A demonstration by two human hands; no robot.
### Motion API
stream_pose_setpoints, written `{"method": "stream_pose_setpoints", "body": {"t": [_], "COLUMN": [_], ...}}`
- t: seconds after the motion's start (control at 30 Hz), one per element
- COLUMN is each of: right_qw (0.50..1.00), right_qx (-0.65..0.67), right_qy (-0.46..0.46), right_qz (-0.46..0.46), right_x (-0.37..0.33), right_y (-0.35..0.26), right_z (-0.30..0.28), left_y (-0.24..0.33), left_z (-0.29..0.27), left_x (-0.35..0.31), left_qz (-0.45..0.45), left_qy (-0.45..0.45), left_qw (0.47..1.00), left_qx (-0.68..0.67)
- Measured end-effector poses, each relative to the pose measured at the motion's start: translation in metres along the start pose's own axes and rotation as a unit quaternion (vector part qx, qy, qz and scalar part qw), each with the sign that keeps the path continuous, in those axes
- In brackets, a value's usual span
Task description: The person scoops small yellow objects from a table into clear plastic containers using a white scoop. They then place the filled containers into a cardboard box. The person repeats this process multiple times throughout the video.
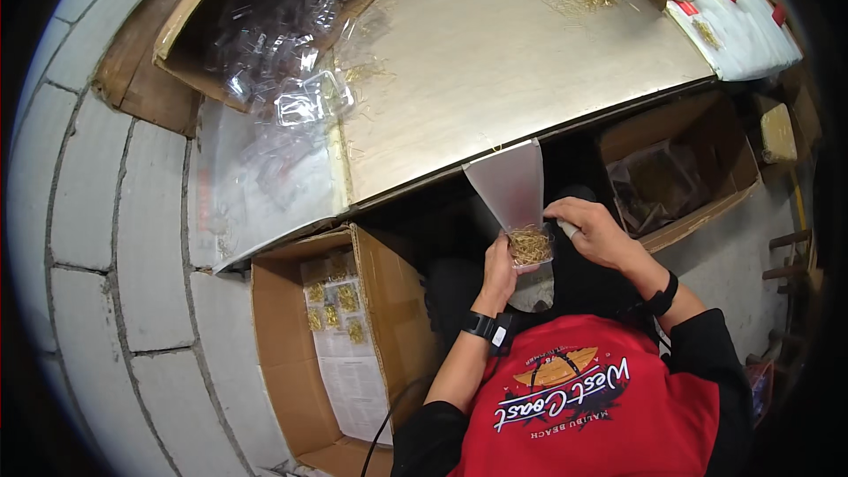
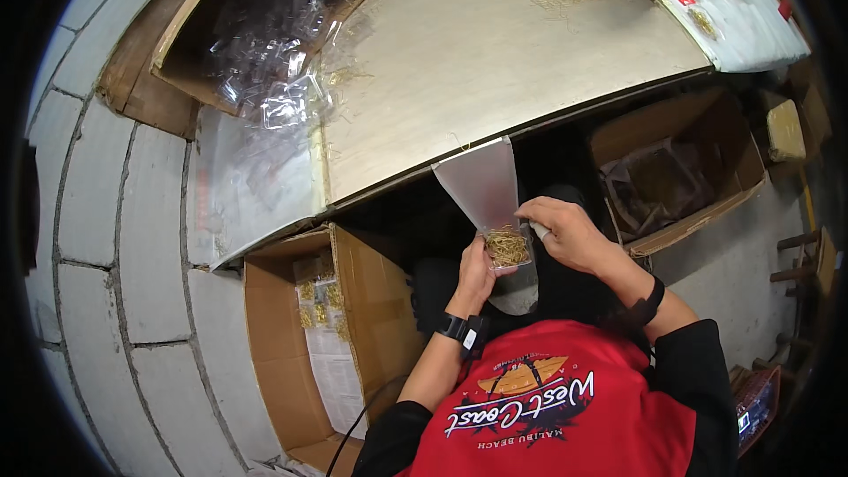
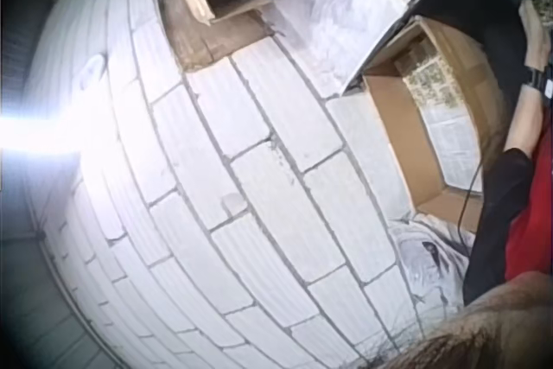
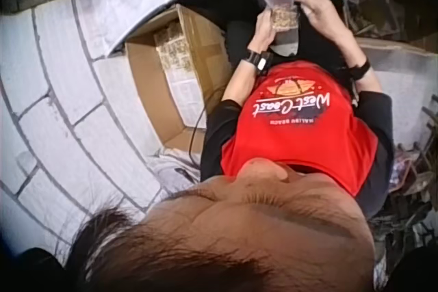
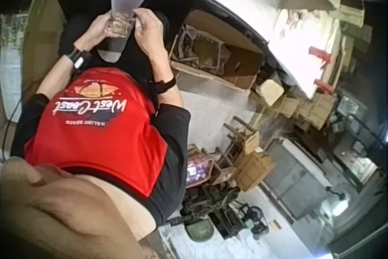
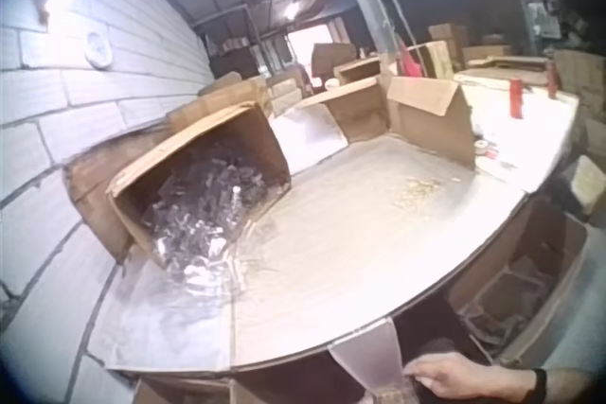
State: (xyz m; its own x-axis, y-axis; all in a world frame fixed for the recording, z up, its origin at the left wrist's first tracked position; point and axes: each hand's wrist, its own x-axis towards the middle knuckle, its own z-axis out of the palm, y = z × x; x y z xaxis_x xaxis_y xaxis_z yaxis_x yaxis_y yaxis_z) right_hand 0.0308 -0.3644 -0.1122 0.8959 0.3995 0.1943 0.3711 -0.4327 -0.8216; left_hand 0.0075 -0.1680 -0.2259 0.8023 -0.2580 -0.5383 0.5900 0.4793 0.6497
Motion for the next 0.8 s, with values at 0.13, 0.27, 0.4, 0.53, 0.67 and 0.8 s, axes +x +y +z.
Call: {"method": "stream_pose_setpoints", "body": {"t": [0.13, 0.27, 0.4, 0.53, 0.67, 0.8], "right_qw": [0.997, 0.978, 0.988, 0.997, 0.999, 0.984], "right_qx": [-0.037, -0.072, -0.021, -0.012, -0.011, -0.082], "right_qy": [-0.001, -0.185, -0.145, -0.047, -0.02, -0.046], "right_qz": [-0.068, -0.065, -0.048, -0.054, -0.024, -0.15], "right_x": [-0.007, -0.014, -0.008, -0.005, -0.005, 0.001], "right_y": [0.02, 0.019, 0.003, 0.002, -0.012, -0.032], "right_z": [0.039, 0.066, 0.051, 0.031, 0.025, 0.035], "left_y": [-0.008, -0.012, -0.014, -0.001, 0.034, 0.053], "left_z": [-0.007, -0.013, -0.027, -0.031, -0.014, 0.004], "left_x": [-0.004, -0.009, -0.016, -0.037, -0.057, -0.068], "left_qz": [0.007, 0.006, -0.034, -0.025, 0.011, 0.045], "left_qy": [-0.01, 0.01, 0.002, -0.007, -0.009, -0.072], "left_qw": [0.999, 1.0, 0.999, 1.0, 1.0, 0.996], "left_qx": [-0.033, 0.005, 0.003, 0.012, 0.018, -0.038]}}
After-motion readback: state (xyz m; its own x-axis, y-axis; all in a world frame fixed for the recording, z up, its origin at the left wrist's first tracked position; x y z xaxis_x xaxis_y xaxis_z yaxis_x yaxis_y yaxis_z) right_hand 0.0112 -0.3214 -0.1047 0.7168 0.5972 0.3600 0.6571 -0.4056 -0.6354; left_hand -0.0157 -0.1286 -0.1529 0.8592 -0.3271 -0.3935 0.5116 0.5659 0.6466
